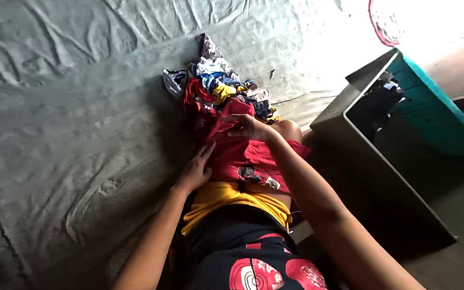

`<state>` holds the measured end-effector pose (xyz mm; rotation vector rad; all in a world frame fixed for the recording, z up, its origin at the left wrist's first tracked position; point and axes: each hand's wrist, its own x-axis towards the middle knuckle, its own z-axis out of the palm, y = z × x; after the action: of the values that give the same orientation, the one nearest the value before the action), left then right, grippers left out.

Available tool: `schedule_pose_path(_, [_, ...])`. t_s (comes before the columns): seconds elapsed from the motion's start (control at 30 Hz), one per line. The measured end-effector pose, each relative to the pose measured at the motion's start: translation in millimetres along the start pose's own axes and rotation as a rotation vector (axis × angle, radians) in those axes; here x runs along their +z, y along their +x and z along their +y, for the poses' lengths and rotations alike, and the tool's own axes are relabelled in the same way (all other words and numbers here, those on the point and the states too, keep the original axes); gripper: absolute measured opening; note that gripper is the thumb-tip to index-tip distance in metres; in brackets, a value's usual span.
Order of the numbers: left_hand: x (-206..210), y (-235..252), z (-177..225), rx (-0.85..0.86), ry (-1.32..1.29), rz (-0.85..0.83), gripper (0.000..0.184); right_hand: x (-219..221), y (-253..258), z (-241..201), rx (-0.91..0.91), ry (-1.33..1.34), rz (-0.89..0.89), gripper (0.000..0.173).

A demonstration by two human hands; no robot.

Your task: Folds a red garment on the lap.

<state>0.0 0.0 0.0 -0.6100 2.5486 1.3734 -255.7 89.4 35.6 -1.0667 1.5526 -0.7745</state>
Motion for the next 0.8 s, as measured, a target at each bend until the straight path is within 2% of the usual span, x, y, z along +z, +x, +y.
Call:
schedule_pose_path(0.03, [0, 0, 0, -0.001, -0.001, -0.005, 0.075, -1, -3, 3, -0.053, 0.021, 0.041, 0.06])
schedule_pose_path(0.13, [0, 0, 1, -0.002, -0.018, -0.002, 0.075, 2, -10, 18, -0.223, -0.042, 0.208, 0.066])
schedule_pose_path(0.17, [0, 0, 1, -0.003, -0.015, 0.002, 0.075, 4, -13, 20, -0.233, -0.135, 0.257, 0.07])
schedule_pose_path(0.23, [-1, 0, 3, -0.014, -0.015, -0.005, 0.075, 10, -22, 14, -0.135, -0.381, 0.361, 0.079])
schedule_pose_path(0.27, [-2, 0, 4, -0.03, -0.018, -0.021, 0.075, 17, -27, 6, -0.092, -0.496, 0.429, 0.078])
schedule_pose_path(0.33, [-1, 0, 4, -0.048, -0.006, -0.033, 0.072, 45, -36, -11, -0.163, -0.695, 0.557, 0.062])
schedule_pose_path(0.37, [-1, 0, 4, -0.051, 0.005, -0.03, 0.07, 62, -37, -11, -0.258, -0.755, 0.542, 0.055])
schedule_pose_path(0.43, [-2, 0, 3, -0.049, 0.001, -0.026, 0.061, 91, -37, 8, -0.336, -0.778, 0.344, 0.051])
schedule_pose_path(0.47, [0, 0, 0, -0.029, -0.007, -0.006, 0.061, 96, -35, 23, -0.279, -0.757, 0.256, 0.057])
schedule_pose_path(0.53, [2, 4, -2, 0.01, 0.007, -0.002, 0.068, 90, -34, 44, -0.162, -0.735, 0.311, 0.064])
schedule_pose_path(0.63, [1, 3, 1, -0.001, 0.011, -0.036, 0.07, 71, -34, 28, -0.004, -0.628, 0.5, 0.051])
schedule_pose_path(0.7, [-4, 3, 6, -0.038, 0.027, -0.079, 0.073, 58, -27, 11, 0.037, -0.609, 0.62, 0.036])
schedule_pose_path(0.73, [-5, 4, 8, -0.053, 0.046, -0.1, 0.073, 51, -21, 4, 0.077, -0.648, 0.616, 0.033])
schedule_pose_path(0.8, [-5, 6, 10, -0.075, 0.077, -0.133, 0.074, 40, -8, -9, 0.247, -0.713, 0.482, 0.047])
